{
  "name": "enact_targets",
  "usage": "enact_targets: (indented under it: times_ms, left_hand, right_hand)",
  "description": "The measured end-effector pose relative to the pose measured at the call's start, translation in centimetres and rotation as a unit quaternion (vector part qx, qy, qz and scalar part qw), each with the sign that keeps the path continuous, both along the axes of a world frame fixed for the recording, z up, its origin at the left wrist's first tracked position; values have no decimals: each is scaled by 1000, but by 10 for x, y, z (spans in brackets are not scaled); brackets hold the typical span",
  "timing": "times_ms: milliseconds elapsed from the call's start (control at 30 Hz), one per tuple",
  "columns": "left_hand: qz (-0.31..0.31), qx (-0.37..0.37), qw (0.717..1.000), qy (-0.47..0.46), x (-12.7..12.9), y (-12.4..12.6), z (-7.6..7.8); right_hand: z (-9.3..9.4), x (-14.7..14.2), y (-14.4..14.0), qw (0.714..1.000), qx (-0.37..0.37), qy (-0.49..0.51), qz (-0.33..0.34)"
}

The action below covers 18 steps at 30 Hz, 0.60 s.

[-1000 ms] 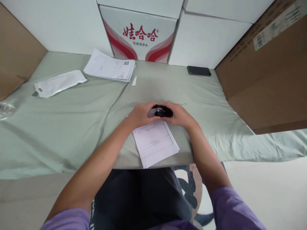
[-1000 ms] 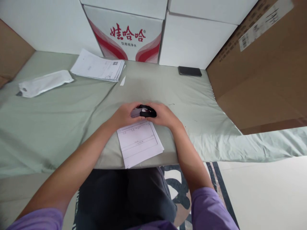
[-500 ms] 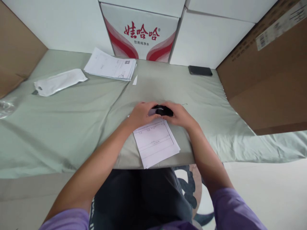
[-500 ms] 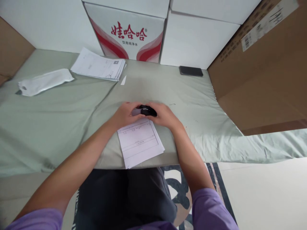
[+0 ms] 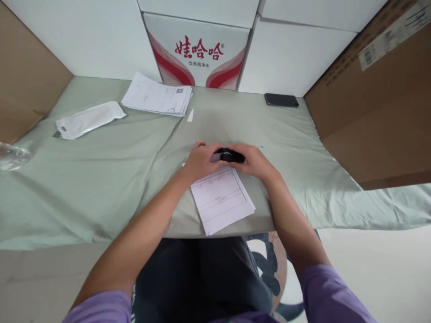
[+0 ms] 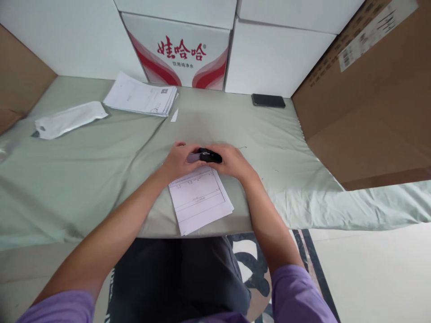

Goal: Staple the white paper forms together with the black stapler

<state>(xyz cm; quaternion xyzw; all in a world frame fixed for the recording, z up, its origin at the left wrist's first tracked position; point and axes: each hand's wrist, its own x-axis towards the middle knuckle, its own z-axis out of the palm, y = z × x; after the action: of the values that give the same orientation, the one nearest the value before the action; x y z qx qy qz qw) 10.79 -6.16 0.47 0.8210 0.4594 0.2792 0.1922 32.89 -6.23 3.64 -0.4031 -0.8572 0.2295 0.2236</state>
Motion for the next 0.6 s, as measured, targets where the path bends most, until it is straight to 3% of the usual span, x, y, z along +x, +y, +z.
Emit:
enact_targets:
  times_ms: [267, 600]
  left_hand:
    - [-18, -62, 994, -84, -1, -3, 4]
    - [-11, -42, 990, -136, 1, -1, -7]
  right_hand:
    - [-1, 0, 4, 998, 48, -32, 5]
    - [-4, -8, -3, 986, 110, -107, -70]
